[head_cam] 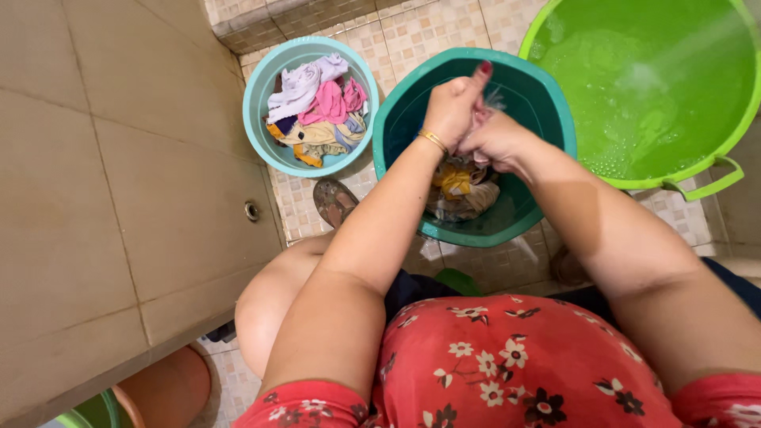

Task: The person washes clothes by hand in a basin of soapy water, scrubbing different garments and rinsing them before placing them into separate plastic buckets.

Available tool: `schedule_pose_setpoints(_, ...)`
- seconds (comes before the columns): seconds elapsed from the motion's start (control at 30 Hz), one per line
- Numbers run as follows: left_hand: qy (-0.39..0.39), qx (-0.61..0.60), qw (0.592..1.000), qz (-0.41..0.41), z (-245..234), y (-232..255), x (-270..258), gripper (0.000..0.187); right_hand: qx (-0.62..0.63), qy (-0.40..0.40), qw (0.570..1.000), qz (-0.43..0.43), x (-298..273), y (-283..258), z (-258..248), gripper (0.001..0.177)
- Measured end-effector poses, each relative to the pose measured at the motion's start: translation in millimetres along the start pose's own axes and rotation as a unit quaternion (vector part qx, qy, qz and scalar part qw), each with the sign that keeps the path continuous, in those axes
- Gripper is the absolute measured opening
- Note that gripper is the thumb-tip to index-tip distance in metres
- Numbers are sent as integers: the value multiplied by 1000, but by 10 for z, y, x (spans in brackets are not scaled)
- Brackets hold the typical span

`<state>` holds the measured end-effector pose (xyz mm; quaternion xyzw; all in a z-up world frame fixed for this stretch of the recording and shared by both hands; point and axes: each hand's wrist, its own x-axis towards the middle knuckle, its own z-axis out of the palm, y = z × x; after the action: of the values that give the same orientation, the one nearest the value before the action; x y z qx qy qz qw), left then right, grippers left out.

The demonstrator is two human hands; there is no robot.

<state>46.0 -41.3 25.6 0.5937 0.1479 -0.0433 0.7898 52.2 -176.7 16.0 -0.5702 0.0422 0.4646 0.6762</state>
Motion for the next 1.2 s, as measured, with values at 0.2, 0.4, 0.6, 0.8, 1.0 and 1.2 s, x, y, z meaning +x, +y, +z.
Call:
schedule_pose_setpoints(0.2, 127, 88, 988, 23, -91, -72, 34, 57, -105, 43, 984, -137, -97, -18, 413, 41)
schedule_pose_setpoints(0.4, 196, 247, 944, 92, -116, -245, -37, 53, -391, 118, 903, -136, -97, 112, 383, 34)
schedule_pose_setpoints(0.6, 138, 228, 963, -32, -306, -135, 33, 47, -299, -98, 947, 62, 246, 57, 175, 63)
schedule_pose_setpoints(0.8, 70, 417, 902, -94, -795, -453, 265, 65, -641, 86, 754, 112, 264, -286, 91, 136)
schedule_pose_setpoints(1.0, -36, 529, 837, -136, -938, -778, 325, 45, -740, -11, 611, 281, 408, 170, 607, 146)
schedule_pose_setpoints(1.2, -50, 500, 858, 104, -1012, -58, -69, 28, -769, 30, 627, 122, 778, 691, 298, 135)
